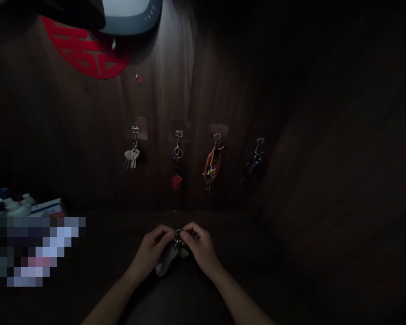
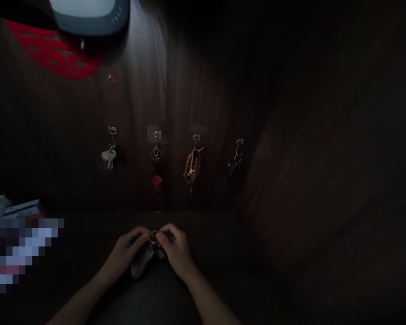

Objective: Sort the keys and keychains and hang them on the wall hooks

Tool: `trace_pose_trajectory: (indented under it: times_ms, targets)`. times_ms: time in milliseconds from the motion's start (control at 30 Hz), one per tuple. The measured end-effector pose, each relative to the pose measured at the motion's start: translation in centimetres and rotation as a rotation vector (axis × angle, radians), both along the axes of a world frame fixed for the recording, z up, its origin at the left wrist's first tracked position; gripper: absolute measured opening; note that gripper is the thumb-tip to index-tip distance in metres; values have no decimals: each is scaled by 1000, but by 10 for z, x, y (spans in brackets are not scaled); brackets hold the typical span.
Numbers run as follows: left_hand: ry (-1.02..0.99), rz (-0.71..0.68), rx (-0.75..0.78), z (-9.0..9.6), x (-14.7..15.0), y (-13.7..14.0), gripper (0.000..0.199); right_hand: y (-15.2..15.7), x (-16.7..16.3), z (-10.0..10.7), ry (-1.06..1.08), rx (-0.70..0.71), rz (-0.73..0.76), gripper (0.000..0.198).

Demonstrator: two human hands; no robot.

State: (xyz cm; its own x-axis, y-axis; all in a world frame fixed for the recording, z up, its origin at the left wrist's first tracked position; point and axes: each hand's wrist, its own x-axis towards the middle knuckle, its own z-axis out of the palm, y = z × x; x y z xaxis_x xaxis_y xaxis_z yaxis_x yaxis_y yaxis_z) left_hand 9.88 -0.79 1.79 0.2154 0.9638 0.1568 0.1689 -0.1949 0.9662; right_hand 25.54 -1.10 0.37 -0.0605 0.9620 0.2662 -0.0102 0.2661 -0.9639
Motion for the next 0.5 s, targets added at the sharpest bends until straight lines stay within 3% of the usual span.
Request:
trace_pose_trajectory:
  times_ms: [100,267,500]
  targets:
    - [-62,-54,15,-2,2,-2,22,0,4,4,11,25,-52,23]
    - [-108,-164,78,-10,9,-5,48,-1,10,11,26,60,-149,23]
    - [-47,5,165,-9,10,-6,16,-7,1,9,65,13,-30,26]
